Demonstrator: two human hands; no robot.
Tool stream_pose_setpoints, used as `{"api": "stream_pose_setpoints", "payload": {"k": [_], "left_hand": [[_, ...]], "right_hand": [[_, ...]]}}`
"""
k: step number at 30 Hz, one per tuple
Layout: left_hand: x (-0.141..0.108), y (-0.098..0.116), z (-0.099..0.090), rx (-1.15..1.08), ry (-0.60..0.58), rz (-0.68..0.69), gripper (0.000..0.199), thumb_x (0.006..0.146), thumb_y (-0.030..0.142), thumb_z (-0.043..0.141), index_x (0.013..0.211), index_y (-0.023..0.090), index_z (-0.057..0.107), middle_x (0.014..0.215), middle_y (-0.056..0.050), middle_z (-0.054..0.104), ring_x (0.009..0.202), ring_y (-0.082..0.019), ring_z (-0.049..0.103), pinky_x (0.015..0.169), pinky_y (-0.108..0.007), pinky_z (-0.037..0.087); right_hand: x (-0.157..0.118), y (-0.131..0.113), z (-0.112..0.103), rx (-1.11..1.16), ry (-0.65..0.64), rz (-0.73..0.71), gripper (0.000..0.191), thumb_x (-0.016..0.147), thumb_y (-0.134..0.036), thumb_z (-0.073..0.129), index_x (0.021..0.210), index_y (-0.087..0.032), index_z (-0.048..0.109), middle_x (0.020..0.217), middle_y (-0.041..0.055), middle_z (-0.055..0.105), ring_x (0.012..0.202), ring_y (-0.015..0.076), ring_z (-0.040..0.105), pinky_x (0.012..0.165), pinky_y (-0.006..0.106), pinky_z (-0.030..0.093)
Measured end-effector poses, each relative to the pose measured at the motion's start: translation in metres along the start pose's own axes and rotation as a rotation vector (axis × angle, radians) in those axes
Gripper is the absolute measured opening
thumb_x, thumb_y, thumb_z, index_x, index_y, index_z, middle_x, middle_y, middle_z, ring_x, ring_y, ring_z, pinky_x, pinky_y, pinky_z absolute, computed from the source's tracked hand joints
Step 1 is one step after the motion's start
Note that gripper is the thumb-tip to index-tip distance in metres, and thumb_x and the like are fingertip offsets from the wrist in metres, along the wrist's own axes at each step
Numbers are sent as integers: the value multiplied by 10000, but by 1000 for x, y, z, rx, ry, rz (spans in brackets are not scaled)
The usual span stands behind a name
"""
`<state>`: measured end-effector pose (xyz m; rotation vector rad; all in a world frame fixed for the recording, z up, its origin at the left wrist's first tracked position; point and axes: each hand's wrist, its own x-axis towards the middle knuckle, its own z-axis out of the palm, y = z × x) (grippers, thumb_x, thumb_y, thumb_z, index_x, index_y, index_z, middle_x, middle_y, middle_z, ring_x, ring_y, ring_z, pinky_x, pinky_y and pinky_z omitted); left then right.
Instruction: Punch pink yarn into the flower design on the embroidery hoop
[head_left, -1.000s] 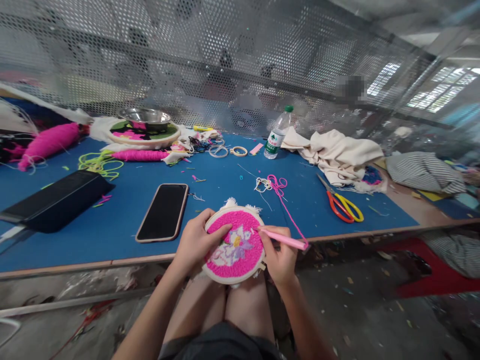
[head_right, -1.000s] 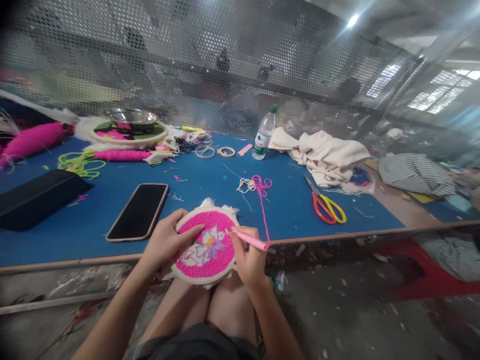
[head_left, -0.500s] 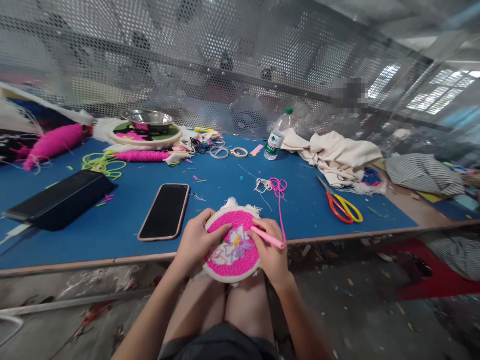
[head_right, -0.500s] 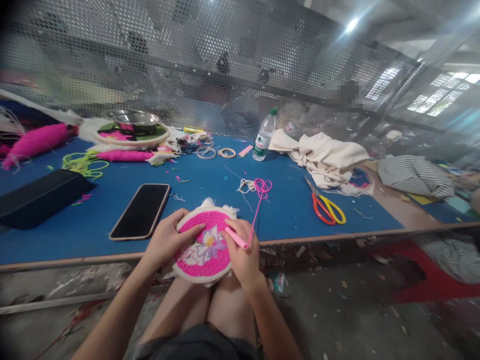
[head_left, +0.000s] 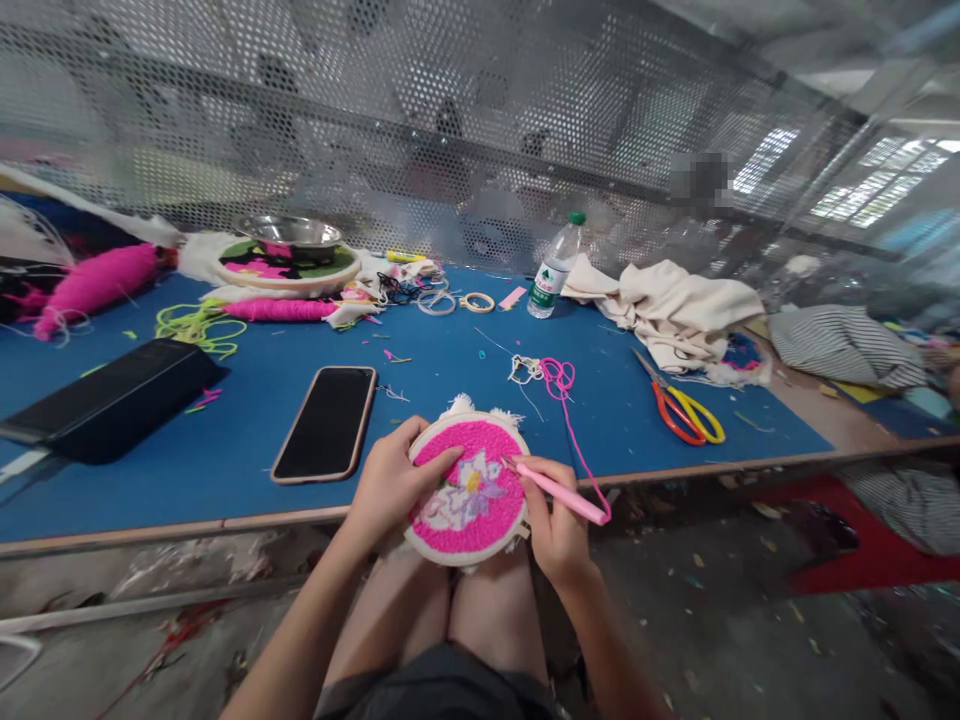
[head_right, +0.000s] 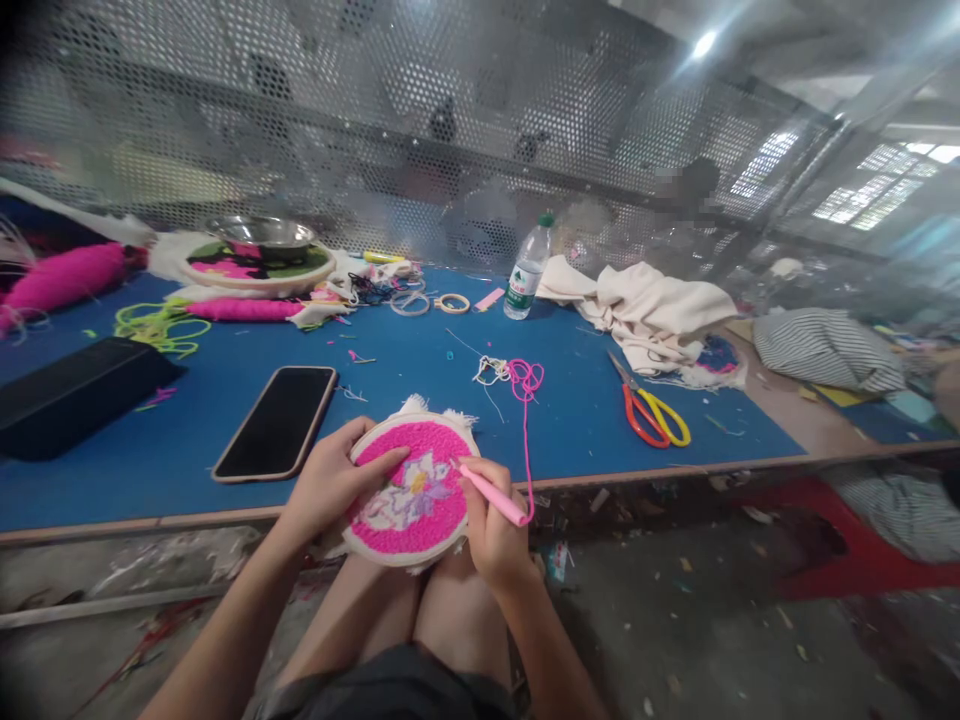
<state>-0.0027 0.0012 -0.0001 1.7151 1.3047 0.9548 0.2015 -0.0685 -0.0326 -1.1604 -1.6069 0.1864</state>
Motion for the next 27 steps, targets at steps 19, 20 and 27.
{"api": "stream_pose_setpoints", "payload": {"k": [19,20,27], "left_hand": [[1,-5,1,9,8,10,325,789,494,628,743,195,510,655,31,587,623,-135,561,570,-238,374],[2,-5,2,13,10,12,325,788,494,629,742,195,510,653,30,585,623,-136,562,570,-239,373],[1,-3,1,9,7,11,322,788,492,627,740,195,511,641,38,572,605,-131,545,561,-235,373]], "right_hand": [[-2,3,0,21,60,25,212,926,-140,488,1105,-225,563,1022,76,644,980,191,642,835,330,545],[-2,3,0,19,59,27,213,924,-137,491,1105,-224,563,1022,76,641,980,188,640,834,326,543],[5,-7,-4,-21,10,49,195,923,-142,497,1082,-217,582,985,66,647,937,183,644,790,297,538]]}}
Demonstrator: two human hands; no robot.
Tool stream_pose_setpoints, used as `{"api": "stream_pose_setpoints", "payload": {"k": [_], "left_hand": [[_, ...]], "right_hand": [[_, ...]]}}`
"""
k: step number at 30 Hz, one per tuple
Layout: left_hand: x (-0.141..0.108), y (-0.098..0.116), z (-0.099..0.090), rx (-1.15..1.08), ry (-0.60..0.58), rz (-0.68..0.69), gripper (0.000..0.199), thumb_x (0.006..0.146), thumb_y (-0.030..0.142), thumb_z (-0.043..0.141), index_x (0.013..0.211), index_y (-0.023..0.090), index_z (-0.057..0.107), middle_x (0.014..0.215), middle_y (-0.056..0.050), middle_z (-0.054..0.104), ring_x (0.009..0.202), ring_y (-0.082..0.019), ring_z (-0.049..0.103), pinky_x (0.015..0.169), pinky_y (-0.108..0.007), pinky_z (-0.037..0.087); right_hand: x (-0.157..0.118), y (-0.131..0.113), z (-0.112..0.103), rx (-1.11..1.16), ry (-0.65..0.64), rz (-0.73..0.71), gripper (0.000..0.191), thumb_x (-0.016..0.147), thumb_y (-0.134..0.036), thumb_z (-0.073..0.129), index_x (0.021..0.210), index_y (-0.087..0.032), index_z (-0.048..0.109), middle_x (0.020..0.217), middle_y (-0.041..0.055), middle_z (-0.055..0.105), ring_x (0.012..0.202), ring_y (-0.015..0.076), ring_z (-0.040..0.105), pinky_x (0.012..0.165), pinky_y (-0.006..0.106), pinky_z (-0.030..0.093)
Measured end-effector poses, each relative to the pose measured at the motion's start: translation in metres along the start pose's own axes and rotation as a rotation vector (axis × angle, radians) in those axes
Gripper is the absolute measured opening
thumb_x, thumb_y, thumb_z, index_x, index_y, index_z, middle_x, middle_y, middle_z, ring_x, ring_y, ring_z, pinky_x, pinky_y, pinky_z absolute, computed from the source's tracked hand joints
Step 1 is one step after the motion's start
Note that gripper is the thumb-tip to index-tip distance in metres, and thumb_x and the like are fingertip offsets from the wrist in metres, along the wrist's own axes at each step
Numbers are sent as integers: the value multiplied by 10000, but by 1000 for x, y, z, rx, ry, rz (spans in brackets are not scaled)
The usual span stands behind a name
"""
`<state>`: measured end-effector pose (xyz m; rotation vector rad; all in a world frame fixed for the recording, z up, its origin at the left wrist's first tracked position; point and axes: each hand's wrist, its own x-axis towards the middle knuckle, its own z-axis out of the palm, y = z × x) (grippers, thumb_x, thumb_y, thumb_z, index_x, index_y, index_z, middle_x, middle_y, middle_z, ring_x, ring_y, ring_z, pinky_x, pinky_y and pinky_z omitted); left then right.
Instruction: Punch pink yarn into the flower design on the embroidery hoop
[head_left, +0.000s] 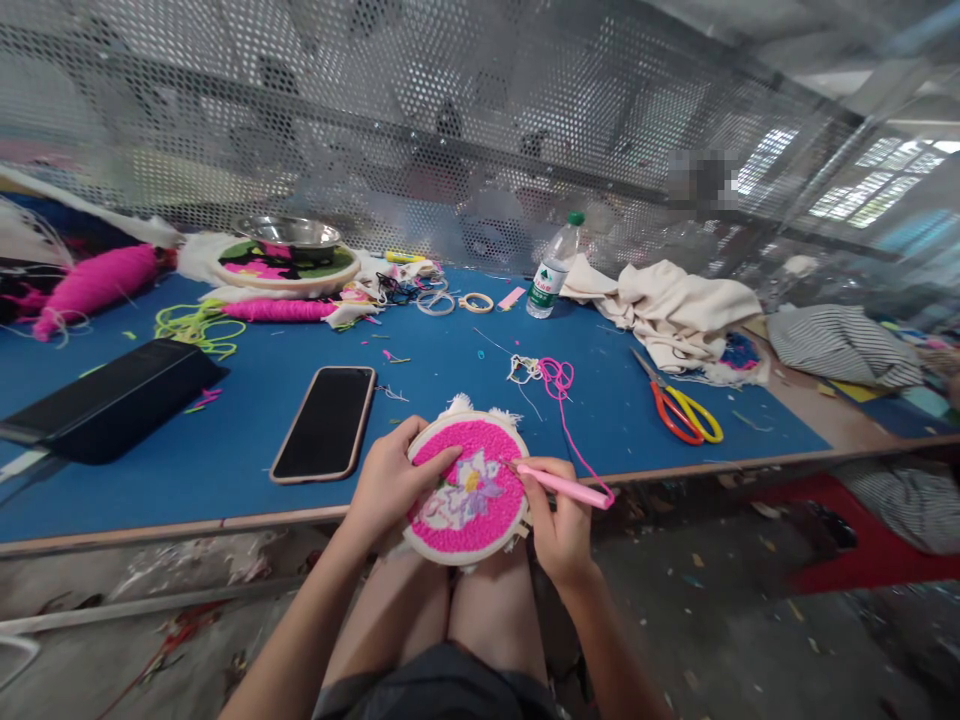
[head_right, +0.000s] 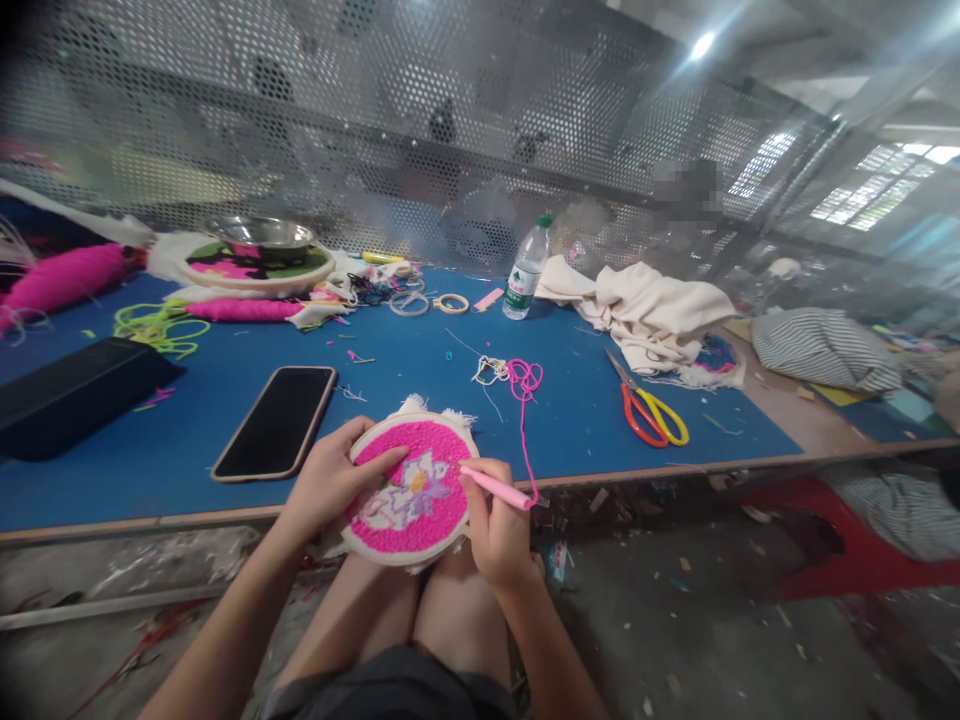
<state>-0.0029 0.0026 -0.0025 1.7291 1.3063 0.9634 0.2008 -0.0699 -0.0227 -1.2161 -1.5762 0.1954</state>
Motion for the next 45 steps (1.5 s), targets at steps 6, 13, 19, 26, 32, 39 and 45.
{"api": "stream_pose_setpoints", "payload": {"k": [6,13,19,26,32,39,45], "left_hand": [[-2,-1,-1,0,-6,65,304,789,475,637,762,195,521,653,45,562,617,-126,526,574,-231,373],[-2,1,0,-26,8,32,307,785,475,637,750,193,523,662,37,573,629,-134,545,585,-231,382],[-1,4,-1,-19,-1,-10,310,783,486,626,749,195,522,654,33,579,625,-142,555,577,-236,386],[-1,0,0,-26,1,-10,318,784,489,626,742,198,507,649,31,576,589,-133,546,562,-233,381],[-1,0,0,-12,-4,-8,303,781,477,631,757,196,523,658,30,584,618,-137,555,573,-231,383],[-4,3,-3,-34,-1,56,299,781,463,639,750,190,521,653,39,560,613,-124,526,585,-226,386],[-2,1,-1,-44,20,0,299,782,469,625,739,193,519,653,29,564,622,-138,541,575,-236,387]], "right_hand": [[21,-9,2,-129,-100,-37,88,886,-165,583,922,-217,644,924,54,647,911,195,627,820,336,518],[14,-3,7,-204,-87,-83,135,902,-171,565,1014,-217,626,973,60,675,946,206,630,843,361,507],[-2,1,0,-34,-19,-20,215,918,-145,518,1112,-214,576,1025,67,680,980,182,659,831,301,537],[-8,4,-3,-15,-32,0,226,925,-147,499,1129,-219,564,1032,77,665,998,192,652,835,312,541],[-5,-1,-6,-11,-76,18,204,930,-156,495,1113,-218,564,1025,70,656,1000,182,635,843,302,519],[18,-11,5,-142,-159,37,71,890,-218,585,903,-218,655,901,66,653,895,212,620,819,365,503],[9,-4,8,14,-34,172,122,855,-260,640,965,-212,661,926,52,683,863,189,643,760,314,526]]}}
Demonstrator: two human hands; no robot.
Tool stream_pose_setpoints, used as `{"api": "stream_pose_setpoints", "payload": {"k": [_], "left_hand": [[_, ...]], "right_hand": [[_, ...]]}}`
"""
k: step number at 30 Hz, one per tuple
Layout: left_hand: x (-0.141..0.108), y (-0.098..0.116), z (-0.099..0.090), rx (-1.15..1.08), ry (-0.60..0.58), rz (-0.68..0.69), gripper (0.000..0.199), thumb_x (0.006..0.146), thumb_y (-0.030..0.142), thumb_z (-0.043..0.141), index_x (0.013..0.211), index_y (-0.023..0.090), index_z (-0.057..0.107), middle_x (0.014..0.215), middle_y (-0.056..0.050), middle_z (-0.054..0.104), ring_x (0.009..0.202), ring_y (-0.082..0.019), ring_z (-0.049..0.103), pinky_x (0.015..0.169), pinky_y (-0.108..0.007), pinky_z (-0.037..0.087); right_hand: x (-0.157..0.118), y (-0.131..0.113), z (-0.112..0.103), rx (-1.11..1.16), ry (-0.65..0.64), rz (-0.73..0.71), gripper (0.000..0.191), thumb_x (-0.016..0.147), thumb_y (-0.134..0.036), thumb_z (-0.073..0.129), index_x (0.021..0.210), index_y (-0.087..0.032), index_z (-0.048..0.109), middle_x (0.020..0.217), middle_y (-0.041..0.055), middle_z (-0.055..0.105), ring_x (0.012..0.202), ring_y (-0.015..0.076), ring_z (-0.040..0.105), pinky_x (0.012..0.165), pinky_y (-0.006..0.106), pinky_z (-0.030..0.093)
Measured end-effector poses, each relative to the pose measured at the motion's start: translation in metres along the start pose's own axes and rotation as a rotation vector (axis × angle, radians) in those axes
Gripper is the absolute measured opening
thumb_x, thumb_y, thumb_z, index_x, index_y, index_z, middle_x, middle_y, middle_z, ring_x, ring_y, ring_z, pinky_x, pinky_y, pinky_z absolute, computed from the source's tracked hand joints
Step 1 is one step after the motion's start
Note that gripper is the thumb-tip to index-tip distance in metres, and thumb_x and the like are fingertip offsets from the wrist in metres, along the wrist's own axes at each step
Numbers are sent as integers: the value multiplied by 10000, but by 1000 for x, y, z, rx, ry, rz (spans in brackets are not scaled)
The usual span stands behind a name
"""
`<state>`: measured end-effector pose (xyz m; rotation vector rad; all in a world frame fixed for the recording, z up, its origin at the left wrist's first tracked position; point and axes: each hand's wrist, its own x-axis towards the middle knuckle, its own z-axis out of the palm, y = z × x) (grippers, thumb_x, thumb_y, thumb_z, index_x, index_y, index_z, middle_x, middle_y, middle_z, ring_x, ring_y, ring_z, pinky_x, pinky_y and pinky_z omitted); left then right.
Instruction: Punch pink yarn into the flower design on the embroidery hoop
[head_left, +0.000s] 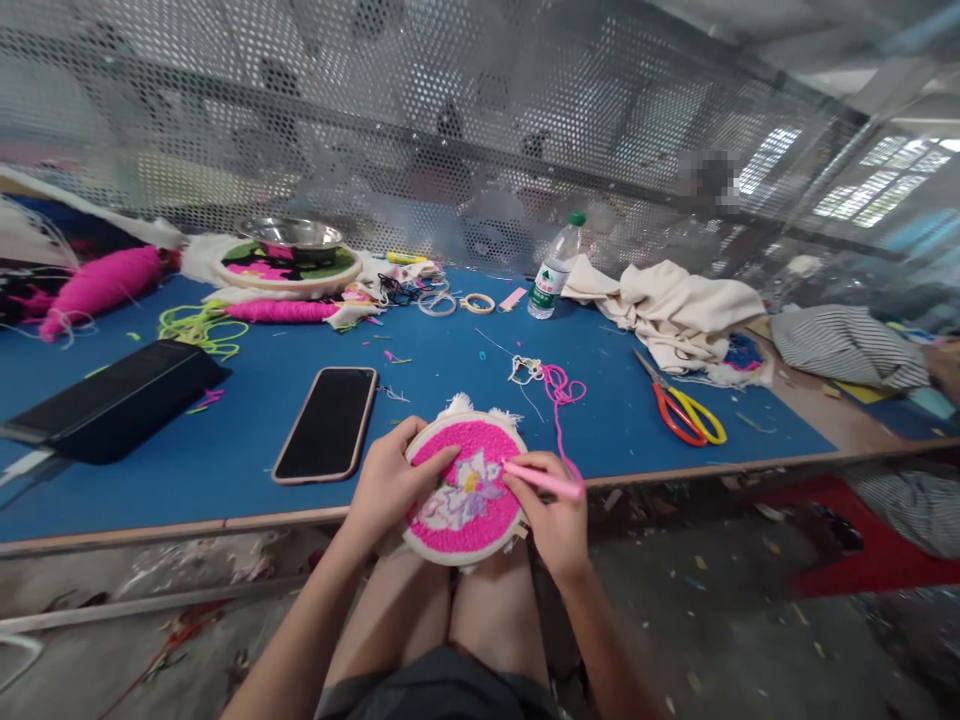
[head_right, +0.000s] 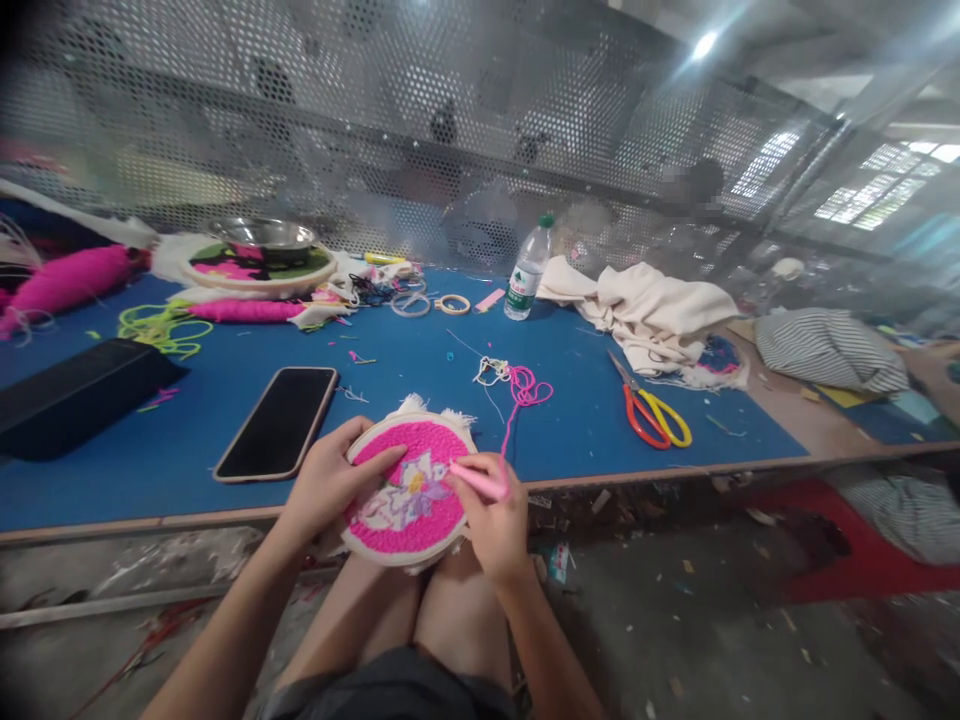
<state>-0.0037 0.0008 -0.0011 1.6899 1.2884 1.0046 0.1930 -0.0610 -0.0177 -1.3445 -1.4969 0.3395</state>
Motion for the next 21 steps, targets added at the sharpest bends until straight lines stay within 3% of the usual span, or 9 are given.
{"api": "stream_pose_setpoints", "payload": {"k": [5,11,17,21], "left_hand": [[1,-2,2,-18,11,-25,276,778,455,617,739,199,521,668,19,597,607,-140,547,563,-240,386],[2,-3,1,-4,3,-22,259,771,429,629,724,198,525,663,16,599,598,-136,541,562,-242,382],[1,-1,1,-8,3,-18,266,771,442,624,737,198,524,656,26,581,597,-137,541,557,-240,383],[1,-2,2,-5,3,-18,283,776,456,627,741,197,520,664,23,591,592,-136,545,559,-240,388]], "right_hand": [[0,3,-4,-28,26,-84,140,935,-236,505,1017,-187,607,1026,101,672,870,183,655,742,311,534],[12,-7,-18,-110,-160,-51,155,967,-248,426,1029,-195,558,1040,100,661,889,189,670,740,310,554],[12,-14,-21,-128,-150,-83,195,969,-235,415,1050,-202,589,1048,92,651,925,185,663,757,298,557],[16,-10,-20,-164,-218,-181,195,956,-200,445,1069,-226,602,1049,71,661,960,191,647,837,332,533]]}}
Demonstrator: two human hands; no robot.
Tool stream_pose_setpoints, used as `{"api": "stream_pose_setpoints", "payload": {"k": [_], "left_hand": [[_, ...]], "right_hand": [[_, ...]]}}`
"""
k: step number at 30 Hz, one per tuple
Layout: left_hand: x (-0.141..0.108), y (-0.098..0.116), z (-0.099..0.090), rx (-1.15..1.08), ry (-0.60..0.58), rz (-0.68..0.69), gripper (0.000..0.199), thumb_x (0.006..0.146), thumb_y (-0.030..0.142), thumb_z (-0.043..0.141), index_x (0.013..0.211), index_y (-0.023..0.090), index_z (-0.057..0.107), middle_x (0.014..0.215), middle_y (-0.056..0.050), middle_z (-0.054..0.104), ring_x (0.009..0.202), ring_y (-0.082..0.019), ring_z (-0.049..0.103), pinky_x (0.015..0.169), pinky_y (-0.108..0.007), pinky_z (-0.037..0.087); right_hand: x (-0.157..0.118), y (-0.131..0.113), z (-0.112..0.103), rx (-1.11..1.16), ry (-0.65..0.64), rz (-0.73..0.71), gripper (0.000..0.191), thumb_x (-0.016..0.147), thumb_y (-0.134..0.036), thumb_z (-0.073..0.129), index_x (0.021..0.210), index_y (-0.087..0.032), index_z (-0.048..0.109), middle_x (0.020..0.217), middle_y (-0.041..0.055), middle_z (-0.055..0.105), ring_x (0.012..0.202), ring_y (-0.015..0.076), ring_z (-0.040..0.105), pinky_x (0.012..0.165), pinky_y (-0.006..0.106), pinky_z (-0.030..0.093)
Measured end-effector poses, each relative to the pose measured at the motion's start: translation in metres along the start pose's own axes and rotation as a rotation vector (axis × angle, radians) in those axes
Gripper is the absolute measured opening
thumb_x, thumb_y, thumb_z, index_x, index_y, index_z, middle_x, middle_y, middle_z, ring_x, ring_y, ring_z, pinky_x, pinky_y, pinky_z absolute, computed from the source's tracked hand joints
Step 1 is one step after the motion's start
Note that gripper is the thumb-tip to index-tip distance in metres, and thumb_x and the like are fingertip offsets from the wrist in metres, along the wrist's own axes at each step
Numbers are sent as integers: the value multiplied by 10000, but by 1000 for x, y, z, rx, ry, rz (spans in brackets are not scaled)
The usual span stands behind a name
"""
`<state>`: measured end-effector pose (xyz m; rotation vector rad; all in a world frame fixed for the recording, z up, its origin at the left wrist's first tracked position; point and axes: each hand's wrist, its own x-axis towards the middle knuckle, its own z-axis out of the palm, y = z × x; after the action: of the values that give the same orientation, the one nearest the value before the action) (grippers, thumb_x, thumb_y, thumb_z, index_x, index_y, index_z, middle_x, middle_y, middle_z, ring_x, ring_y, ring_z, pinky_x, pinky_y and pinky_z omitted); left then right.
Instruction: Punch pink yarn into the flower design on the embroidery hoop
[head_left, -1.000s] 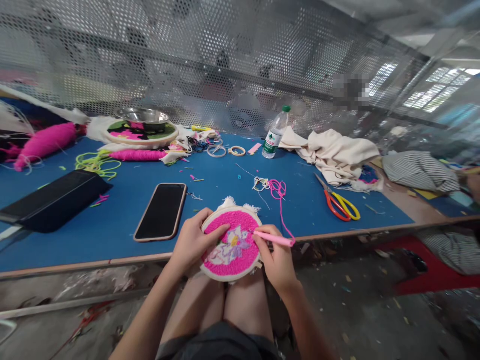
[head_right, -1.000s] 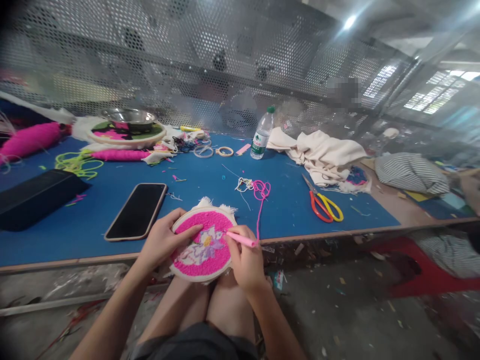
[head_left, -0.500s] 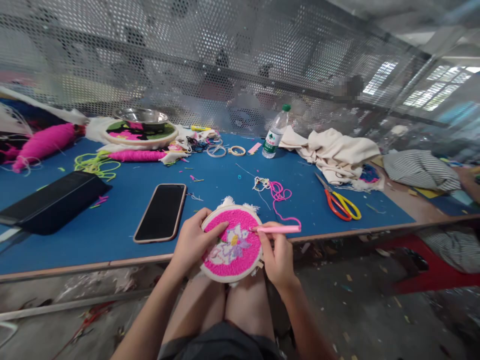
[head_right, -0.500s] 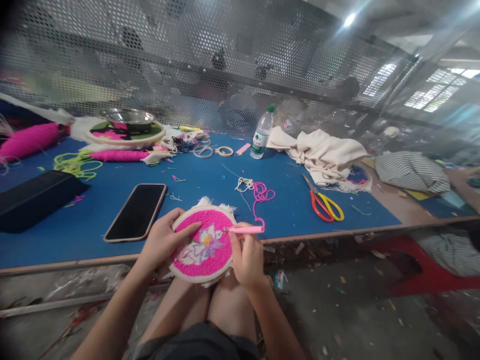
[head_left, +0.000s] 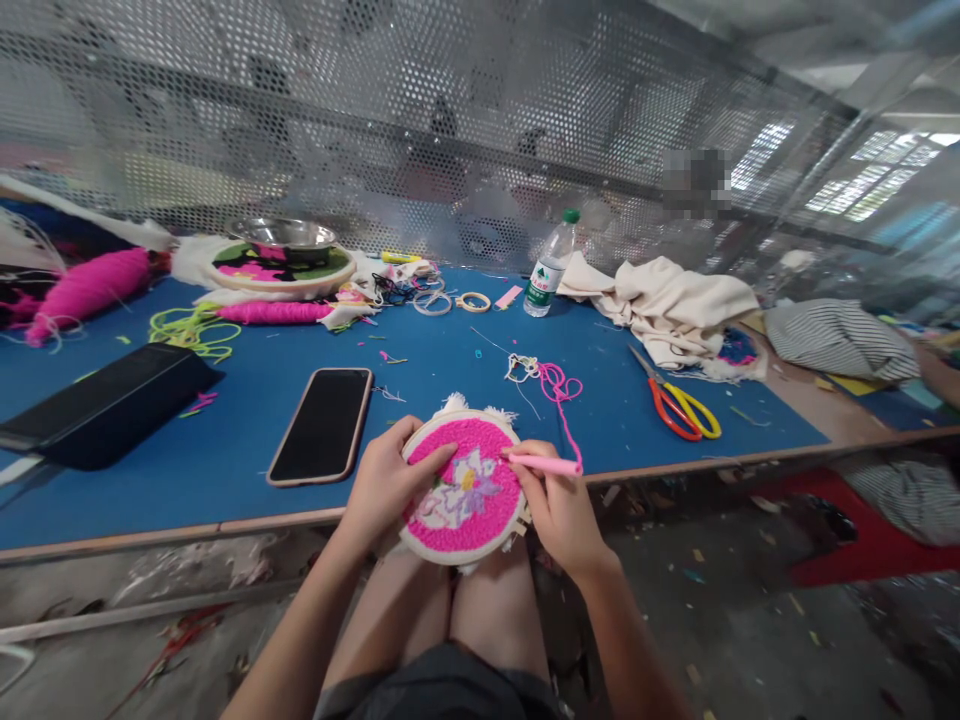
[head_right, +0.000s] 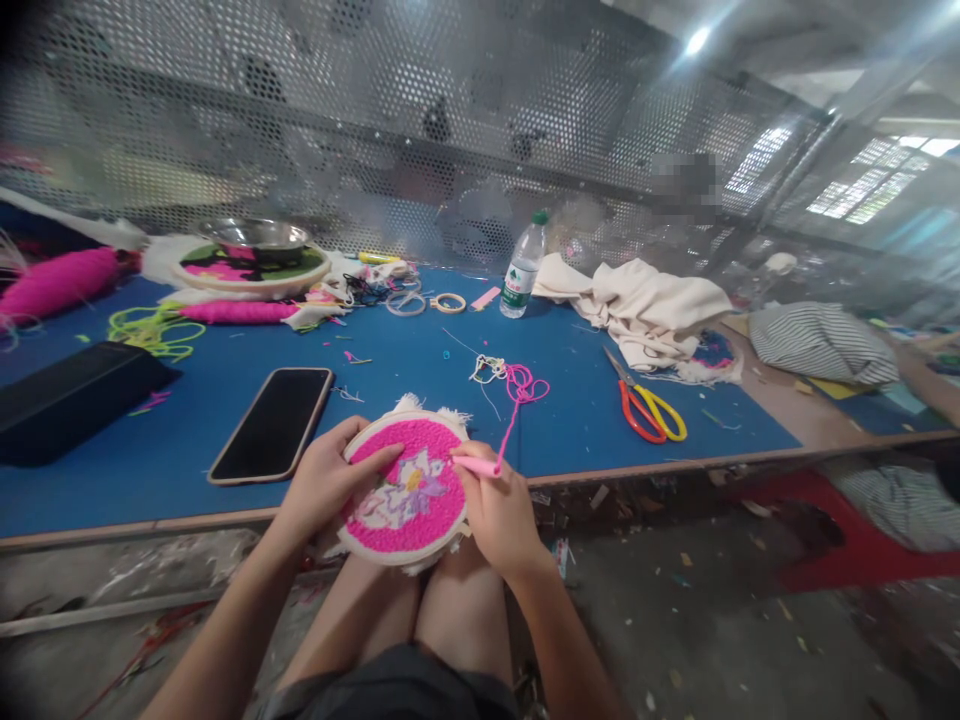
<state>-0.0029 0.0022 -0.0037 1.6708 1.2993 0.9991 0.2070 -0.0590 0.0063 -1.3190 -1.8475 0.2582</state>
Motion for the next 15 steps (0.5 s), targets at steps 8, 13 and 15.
{"api": "stream_pose_setpoints", "payload": {"k": [8,13,15], "left_hand": [[-1,0,-2,-16,-16,20,292,786,460,637,744,195,521,662,27,577,623,-135,548,582,-238,392],[1,1,-1,-11,-17,6,292,783,459,635,743,194,520,662,28,583,629,-137,556,579,-238,385],[1,0,-1,0,-15,5,298,782,464,636,741,194,518,663,29,585,627,-137,555,579,-239,383]], "right_hand": [[1,9,12,2,64,-28,140,922,-206,528,1021,-230,625,1009,64,658,930,194,634,820,341,526],[-10,11,12,97,167,17,152,944,-192,476,1053,-200,582,1042,86,652,865,167,649,742,297,546],[-12,12,12,126,162,42,152,947,-197,475,1062,-201,574,1041,85,649,876,168,655,757,301,552]]}}
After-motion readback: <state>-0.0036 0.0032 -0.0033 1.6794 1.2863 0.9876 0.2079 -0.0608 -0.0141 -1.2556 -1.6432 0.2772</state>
